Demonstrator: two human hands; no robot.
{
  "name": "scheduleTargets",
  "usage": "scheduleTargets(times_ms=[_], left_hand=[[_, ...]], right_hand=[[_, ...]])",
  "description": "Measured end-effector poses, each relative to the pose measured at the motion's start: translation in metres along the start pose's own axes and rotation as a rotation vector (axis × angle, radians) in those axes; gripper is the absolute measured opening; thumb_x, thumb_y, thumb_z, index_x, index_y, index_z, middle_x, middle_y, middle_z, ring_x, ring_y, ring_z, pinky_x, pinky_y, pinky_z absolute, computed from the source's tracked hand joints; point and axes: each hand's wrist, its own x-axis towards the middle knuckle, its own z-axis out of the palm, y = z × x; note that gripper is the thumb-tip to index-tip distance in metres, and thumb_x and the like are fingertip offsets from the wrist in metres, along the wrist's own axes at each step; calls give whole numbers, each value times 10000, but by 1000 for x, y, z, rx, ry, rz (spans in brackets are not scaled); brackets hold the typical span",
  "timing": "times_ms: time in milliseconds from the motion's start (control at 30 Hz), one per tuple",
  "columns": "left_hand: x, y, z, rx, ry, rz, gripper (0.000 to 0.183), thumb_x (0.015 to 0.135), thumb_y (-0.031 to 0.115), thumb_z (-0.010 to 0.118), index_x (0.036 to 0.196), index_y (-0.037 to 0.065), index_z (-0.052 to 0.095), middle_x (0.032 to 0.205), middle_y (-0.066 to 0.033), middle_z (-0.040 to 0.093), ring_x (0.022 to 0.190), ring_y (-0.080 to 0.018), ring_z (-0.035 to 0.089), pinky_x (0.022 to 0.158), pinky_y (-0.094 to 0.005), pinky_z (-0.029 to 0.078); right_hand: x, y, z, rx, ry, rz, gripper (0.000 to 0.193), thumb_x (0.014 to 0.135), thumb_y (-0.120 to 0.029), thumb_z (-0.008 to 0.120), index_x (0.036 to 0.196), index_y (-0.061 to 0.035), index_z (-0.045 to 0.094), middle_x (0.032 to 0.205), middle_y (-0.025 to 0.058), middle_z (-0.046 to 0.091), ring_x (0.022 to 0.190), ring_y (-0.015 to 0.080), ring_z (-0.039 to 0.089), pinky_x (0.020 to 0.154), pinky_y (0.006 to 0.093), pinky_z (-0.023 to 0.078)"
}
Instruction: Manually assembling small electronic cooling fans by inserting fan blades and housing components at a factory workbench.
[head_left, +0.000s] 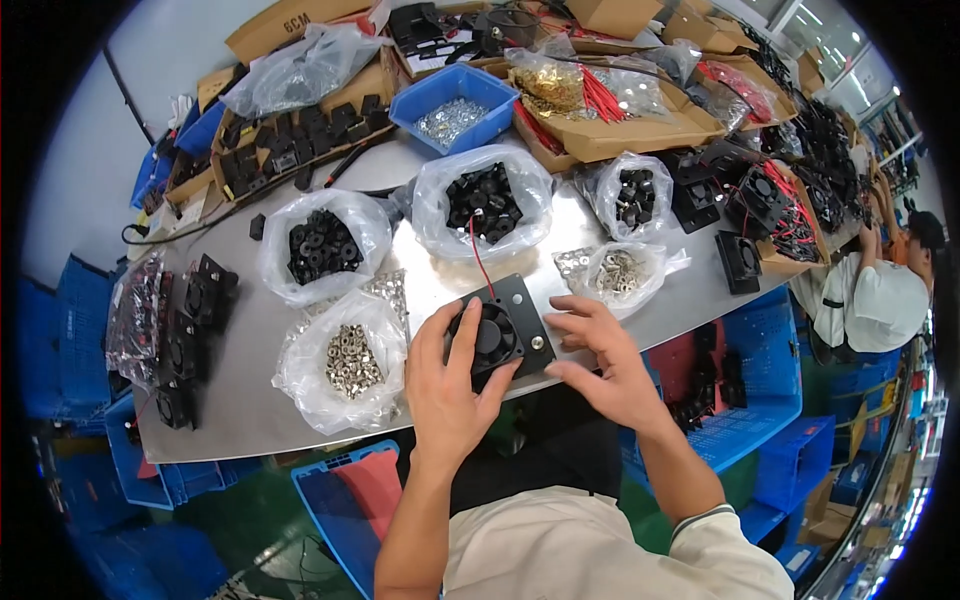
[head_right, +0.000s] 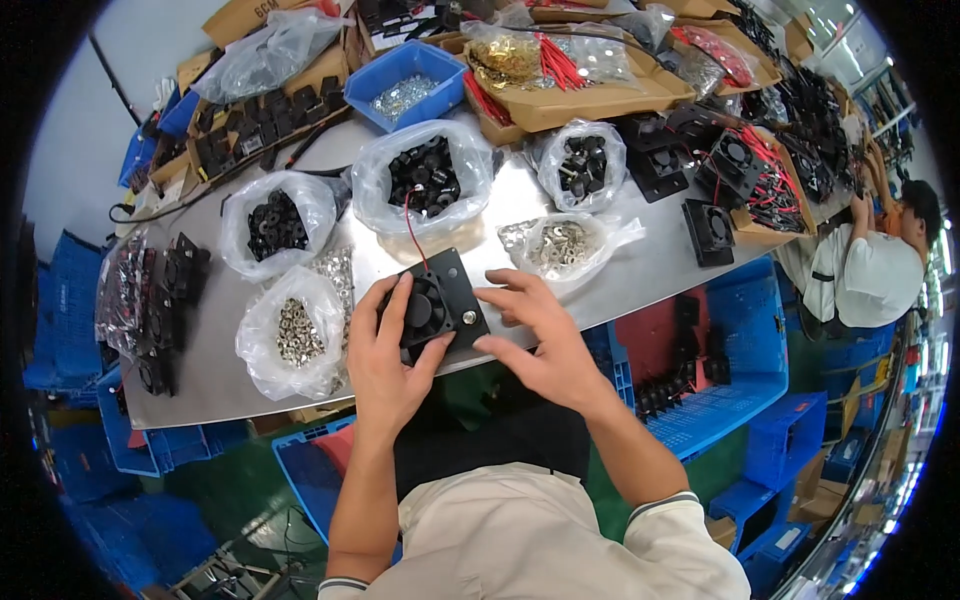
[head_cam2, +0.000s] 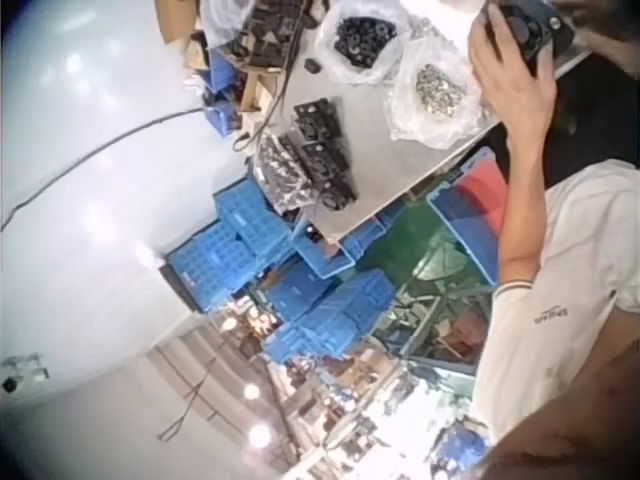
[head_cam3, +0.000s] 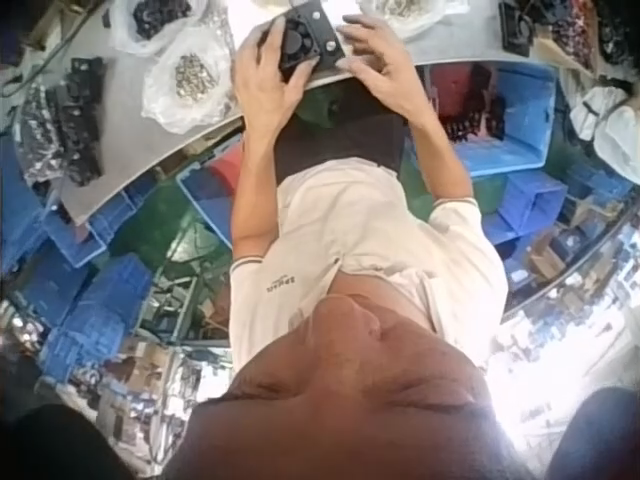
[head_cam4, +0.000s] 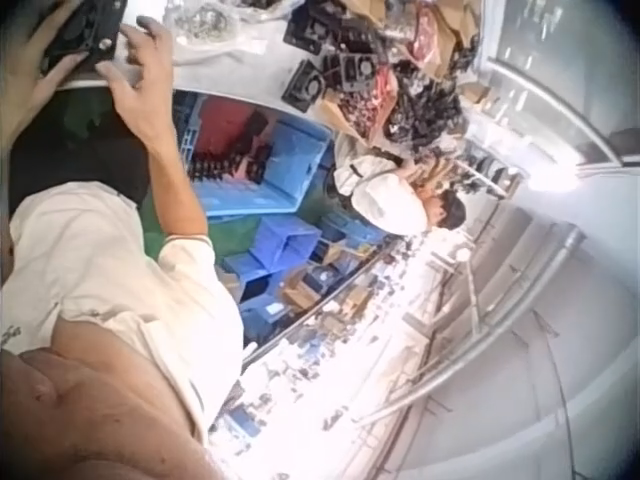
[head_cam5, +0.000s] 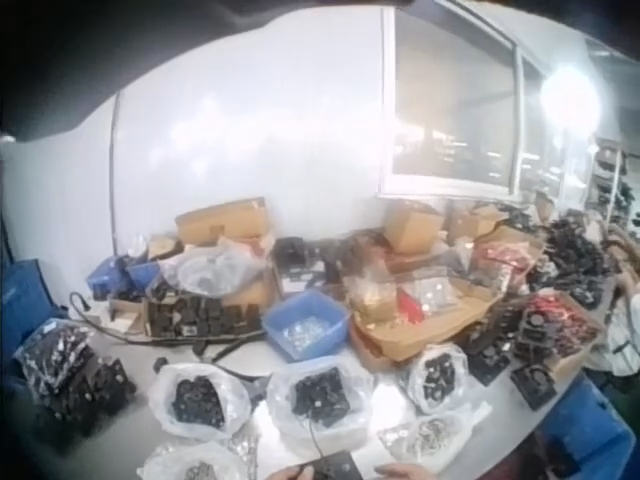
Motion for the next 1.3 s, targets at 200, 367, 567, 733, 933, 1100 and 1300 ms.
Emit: scheduleTargets(times_ms=[200, 367, 567, 733, 933, 1100, 1300], left_hand=[[-1, 3, -2, 18, -18, -5, 672, 722, 158, 806, 1337, 47, 559, 1303, -159, 537, 1163, -352, 543, 965, -414, 452], [-1, 1, 0, 60, -8, 15, 670, 731, 160, 802, 1342, 43, 552, 1307, -158, 533, 1164, -351, 542, 958, -406, 461], [-2, 3, 4, 9, -4, -12, 693, 744, 222, 813, 1363, 67, 543, 1297, -157, 541, 1149, -355, 546, 952, -433, 450], [-4, 1, 3, 47, 36, -6, 683, 751, 230, 810, 1358, 66, 543, 1285, -158, 542, 1127, -356, 554, 945, -437, 457], [-6, 2, 4, 35, 67, 2, 682, 758, 248, 806, 1359, 70, 537, 1287, -153, 539, 1136, -357, 551, 950, -443, 459], [-9, 3, 6, 56, 67, -3, 677, 761, 232, 801, 1361, 67, 533, 1292, -150, 533, 1150, -357, 545, 956, -431, 459], [-3, 2, 11, 67, 51, -12, 693, 765, 245, 799, 1381, 88, 522, 1296, -148, 531, 1145, -355, 540, 960, -445, 441]], right_hand=[[-2, 25, 4, -34, -11, -200, 453, 792, -30, 731, 1235, -51, 637, 1439, 172, 442, 1280, 301, 498, 1051, 372, 405], [0, 4, 16, 5, 17, -140, 428, 799, -43, 724, 1218, -29, 641, 1392, 167, 500, 1264, 307, 512, 1036, 375, 414], [-7, 27, 14, 26, 110, -174, 430, 805, -12, 702, 1229, -18, 626, 1395, 152, 504, 1250, 267, 519, 1028, 359, 413], [2, 6, 21, -33, 123, -194, 253, 824, -17, 679, 1076, -21, 704, 1327, 161, 559, 1240, 300, 531, 1042, 383, 400], [-2, 18, 22, -87, 126, -230, 352, 815, -35, 689, 1165, -19, 669, 1355, 167, 544, 1244, 299, 529, 1039, 380, 402], [-2, 9, 20, -68, 131, -142, 492, 801, -43, 714, 1280, -41, 606, 1405, 172, 490, 1281, 318, 500, 1052, 382, 396], [5, 12, 17, -213, 111, -208, 470, 791, -58, 731, 1253, -58, 644, 1386, 193, 515, 1216, 341, 551, 1028, 387, 427]])
